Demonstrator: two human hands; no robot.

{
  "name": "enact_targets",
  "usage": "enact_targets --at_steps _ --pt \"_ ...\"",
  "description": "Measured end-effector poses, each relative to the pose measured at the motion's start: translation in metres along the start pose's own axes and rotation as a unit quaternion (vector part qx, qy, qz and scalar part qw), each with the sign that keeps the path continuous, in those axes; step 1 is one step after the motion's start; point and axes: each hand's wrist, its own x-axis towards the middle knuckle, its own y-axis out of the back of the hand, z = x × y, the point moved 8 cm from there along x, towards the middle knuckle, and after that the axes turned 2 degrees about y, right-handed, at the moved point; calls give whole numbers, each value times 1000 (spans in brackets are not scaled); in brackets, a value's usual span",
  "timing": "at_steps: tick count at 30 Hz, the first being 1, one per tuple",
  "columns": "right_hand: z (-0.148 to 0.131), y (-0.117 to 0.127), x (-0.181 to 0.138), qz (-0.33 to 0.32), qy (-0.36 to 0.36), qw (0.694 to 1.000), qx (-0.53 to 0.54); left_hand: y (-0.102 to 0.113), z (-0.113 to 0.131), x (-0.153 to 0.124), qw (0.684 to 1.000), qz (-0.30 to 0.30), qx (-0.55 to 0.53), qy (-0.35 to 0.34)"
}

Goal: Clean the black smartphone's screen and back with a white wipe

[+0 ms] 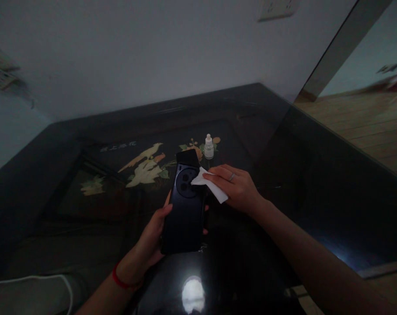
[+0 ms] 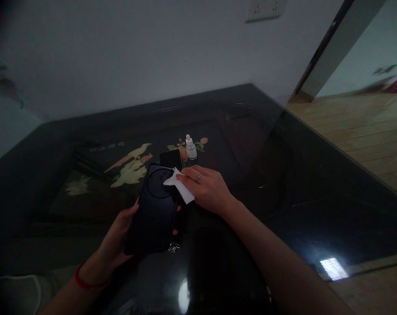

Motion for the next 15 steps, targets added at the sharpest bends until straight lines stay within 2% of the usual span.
enact_targets --at_steps 4,7,10,15 --pt "0 -2 -1 1 4 1000 17 -5 6 0 999 -2 -20 -39" --pt "6 -4 -3 -1 -29 1000 3 -4 2 1 1000 7 -22 -17" --pt "3 -5 -4 0 -31 999 22 0 -3 2 999 18 -24 13" --pt "-9 -5 -4 8 -5 998 58 -2 2 0 999 21 -20 -18"
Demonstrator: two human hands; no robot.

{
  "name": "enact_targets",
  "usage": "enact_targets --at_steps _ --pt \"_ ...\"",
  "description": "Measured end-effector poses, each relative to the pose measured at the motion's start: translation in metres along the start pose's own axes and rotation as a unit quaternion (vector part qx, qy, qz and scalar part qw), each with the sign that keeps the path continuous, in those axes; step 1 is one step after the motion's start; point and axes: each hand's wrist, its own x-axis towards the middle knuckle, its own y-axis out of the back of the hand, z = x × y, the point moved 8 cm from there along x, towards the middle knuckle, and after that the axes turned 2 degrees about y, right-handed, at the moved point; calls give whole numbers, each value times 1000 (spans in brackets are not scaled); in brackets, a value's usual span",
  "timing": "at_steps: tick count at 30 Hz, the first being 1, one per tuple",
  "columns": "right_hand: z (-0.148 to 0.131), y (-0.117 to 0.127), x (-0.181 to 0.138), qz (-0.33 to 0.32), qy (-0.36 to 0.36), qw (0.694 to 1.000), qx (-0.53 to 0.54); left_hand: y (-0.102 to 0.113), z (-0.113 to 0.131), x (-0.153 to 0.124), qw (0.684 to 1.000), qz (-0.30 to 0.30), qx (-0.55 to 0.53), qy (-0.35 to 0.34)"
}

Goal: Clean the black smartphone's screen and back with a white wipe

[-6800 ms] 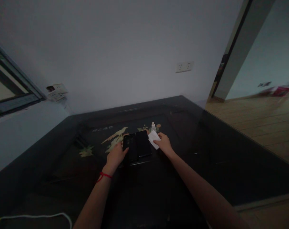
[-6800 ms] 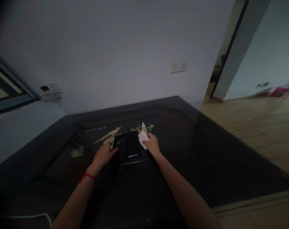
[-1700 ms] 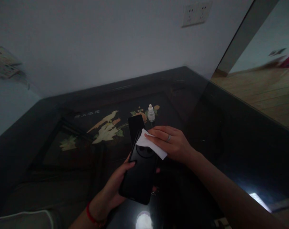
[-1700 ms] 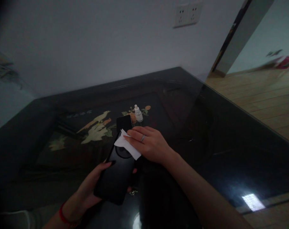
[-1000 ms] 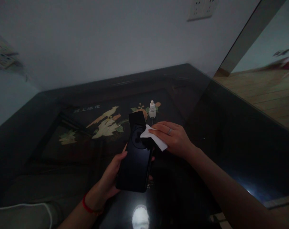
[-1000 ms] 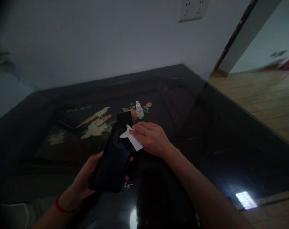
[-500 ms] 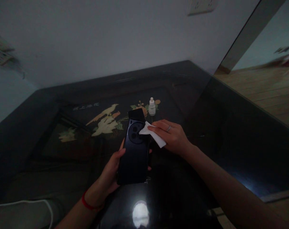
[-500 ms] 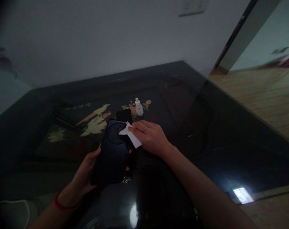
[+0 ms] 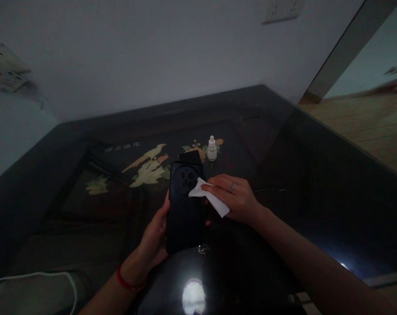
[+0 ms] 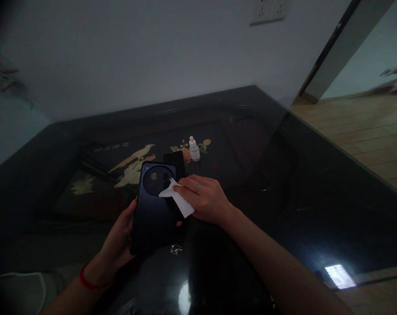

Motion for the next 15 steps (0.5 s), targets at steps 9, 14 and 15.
enact_targets --at_steps 9,14,15 --pt "3 -4 2 -5 -44 999 -1 -4 -1 -4 999 -19 23 -13" --pt "-8 -4 2 7 -21 999 24 2 8 -4 996 6 12 -85" --pt "-7 -3 2 11 -28 999 14 3 9 -4 995 6 20 -97"
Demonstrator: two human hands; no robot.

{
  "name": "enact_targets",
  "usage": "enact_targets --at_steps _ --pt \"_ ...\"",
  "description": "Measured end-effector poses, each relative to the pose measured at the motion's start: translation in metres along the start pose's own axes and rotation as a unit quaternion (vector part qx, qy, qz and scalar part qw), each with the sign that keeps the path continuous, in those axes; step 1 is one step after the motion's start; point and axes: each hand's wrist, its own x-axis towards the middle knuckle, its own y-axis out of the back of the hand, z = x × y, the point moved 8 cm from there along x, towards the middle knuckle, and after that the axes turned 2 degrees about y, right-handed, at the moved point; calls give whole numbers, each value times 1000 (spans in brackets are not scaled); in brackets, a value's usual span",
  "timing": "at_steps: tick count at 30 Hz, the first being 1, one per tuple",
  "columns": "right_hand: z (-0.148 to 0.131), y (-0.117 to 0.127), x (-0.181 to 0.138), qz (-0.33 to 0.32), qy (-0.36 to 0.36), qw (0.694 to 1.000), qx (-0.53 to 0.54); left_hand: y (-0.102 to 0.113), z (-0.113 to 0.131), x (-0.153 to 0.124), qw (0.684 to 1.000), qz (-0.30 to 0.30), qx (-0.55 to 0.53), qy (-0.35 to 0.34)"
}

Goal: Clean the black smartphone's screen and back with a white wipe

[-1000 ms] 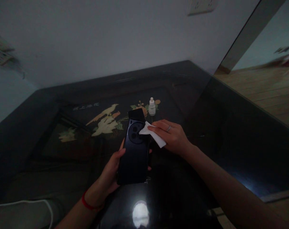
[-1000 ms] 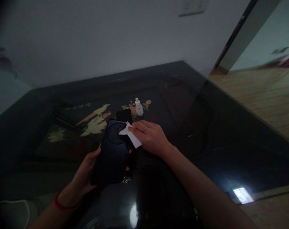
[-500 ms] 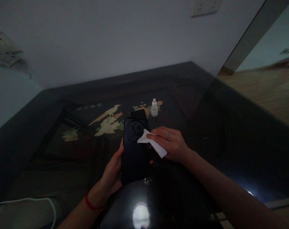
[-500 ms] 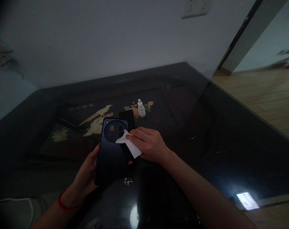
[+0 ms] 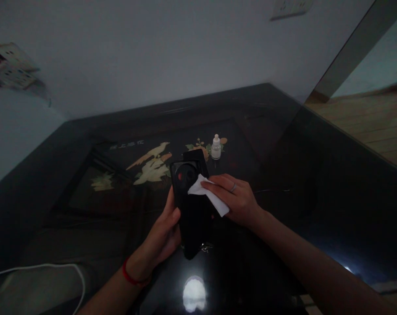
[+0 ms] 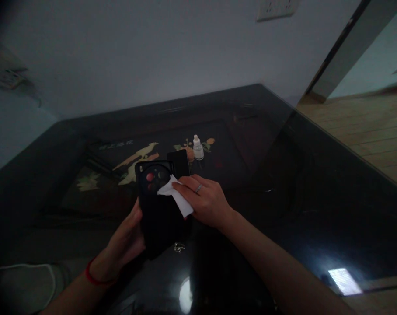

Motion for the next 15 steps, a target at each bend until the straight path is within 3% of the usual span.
enact_targets --at_steps 7,15 --pt "-9 -3 0 -8 30 998 48 5 7 1 998 17 36 -50" --pt "-9 -5 1 11 7 999 30 4 5 0 996 25 58 -57"
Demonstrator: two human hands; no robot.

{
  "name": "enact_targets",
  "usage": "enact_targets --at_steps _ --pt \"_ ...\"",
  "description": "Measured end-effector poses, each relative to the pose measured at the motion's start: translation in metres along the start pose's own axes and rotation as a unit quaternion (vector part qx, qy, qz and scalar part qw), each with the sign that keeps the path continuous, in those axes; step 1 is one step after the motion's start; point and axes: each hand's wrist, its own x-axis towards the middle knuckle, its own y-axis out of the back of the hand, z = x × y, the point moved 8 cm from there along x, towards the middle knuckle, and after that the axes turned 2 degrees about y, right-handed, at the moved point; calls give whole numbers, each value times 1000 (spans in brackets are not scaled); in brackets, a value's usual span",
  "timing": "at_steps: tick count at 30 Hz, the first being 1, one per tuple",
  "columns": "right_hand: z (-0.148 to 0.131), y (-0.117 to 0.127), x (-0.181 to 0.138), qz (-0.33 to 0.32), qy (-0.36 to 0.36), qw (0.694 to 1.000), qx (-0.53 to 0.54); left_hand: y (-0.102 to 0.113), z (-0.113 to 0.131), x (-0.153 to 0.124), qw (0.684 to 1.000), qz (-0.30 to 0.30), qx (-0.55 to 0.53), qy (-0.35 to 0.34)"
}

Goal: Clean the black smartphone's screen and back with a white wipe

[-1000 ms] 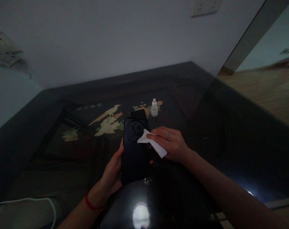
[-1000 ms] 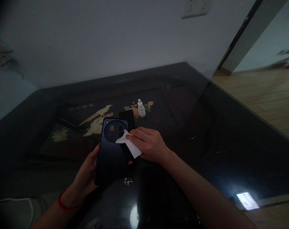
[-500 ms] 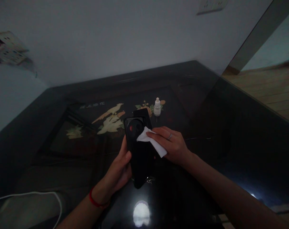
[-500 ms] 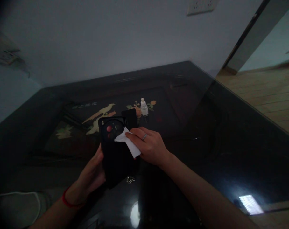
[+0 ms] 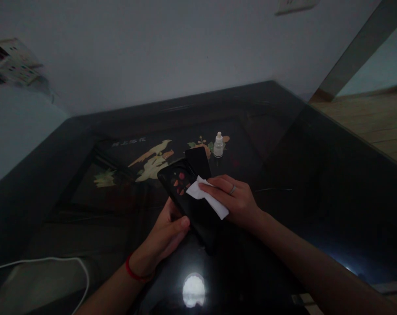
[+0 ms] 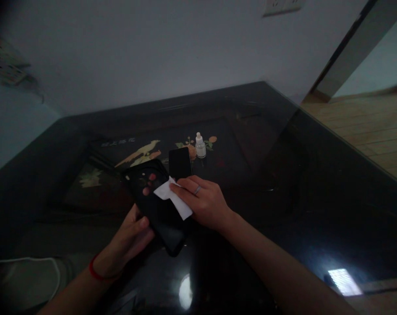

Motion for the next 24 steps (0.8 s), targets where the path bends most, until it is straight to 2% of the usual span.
enact_targets --at_steps 5,13,18,24 --pt "-5 2 -3 -7 36 998 46 4 8 4 999 -8 -16 -47" --pt "-4 3 -1 -10 26 999 28 -2 16 1 997 3 1 -75" --pt "3 5 -5 -22 22 999 21 7 32 0 988 26 26 -153" --pt "12 2 -3 -49 -12 998 -28 3 38 -2 974 -6 93 -207"
